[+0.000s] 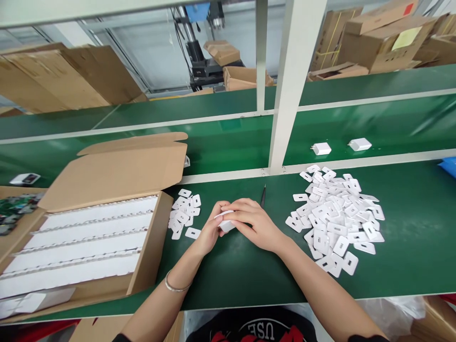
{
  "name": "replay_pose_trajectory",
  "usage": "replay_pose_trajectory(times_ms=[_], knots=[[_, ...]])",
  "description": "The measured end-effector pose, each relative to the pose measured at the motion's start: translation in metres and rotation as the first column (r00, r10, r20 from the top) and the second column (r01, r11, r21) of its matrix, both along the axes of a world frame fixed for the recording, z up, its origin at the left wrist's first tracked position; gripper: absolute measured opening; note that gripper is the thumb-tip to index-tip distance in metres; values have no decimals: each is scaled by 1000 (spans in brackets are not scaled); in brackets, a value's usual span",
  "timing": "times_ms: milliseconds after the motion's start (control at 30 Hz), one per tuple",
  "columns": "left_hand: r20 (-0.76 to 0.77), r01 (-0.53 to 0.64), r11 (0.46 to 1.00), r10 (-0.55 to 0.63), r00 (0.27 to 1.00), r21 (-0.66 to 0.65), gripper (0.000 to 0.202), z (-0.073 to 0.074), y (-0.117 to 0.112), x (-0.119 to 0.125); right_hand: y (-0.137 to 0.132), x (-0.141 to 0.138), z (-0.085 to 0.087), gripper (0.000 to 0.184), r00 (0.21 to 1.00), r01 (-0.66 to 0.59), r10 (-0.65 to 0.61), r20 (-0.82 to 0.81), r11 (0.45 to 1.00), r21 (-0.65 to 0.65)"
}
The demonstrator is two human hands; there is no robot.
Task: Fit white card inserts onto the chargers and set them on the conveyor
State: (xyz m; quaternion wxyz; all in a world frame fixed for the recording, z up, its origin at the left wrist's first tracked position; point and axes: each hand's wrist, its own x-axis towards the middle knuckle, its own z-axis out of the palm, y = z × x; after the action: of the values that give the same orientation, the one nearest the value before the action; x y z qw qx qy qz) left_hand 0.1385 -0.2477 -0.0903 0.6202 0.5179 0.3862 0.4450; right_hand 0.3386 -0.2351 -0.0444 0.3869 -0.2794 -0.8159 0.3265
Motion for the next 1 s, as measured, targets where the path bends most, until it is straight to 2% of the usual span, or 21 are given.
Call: replay_pose_trajectory(times_ms=[167, 267, 367, 433, 500, 567, 700, 767, 867, 1000], knots=[[-9, 42, 995, -41, 999, 92, 43, 6, -4, 0, -1, 0, -2, 28, 990, -49, 18, -140, 974, -219], [16, 40, 985, -44, 999, 168, 39, 9, -4, 1, 2, 0, -9, 36, 976, 27, -99, -194, 939, -343], [5, 69, 974, -72, 997, 218, 34, 9, -4, 2, 3, -1, -19, 52, 960, 144, -244, -136, 848, -511], [-21, 85, 962, -83, 996, 259, 30, 6, -4, 1, 2, -5, -24, 60, 971, 117, -221, -91, 772, -625], [-69, 86, 948, -68, 995, 306, 28, 2, -4, 1, -1, -9, -27, 61, 985, 42, -146, -94, 726, -686], [-154, 54, 932, 2, 988, 359, 27, 0, -3, 0, -3, -14, -28, 57, 985, 14, -128, -116, 729, -684], [-311, -63, 886, 226, 923, 459, 36, -1, 1, 1, -3, -19, -31, 54, 952, 130, -273, -141, 773, -621], [-334, -36, 891, 207, 920, 452, 43, -1, 3, 3, 0, -19, -35, 51, 929, 193, -342, -144, 777, -599], [-313, 28, 926, 98, 945, 376, 45, -3, 7, 5, 3, -19, -43, 45, 911, 252, -387, -142, 795, -552], [-270, -36, 922, 150, 951, 386, 43, -6, 9, 8, 3, -24, -50, 43, 905, 253, -391, -171, 814, -522]])
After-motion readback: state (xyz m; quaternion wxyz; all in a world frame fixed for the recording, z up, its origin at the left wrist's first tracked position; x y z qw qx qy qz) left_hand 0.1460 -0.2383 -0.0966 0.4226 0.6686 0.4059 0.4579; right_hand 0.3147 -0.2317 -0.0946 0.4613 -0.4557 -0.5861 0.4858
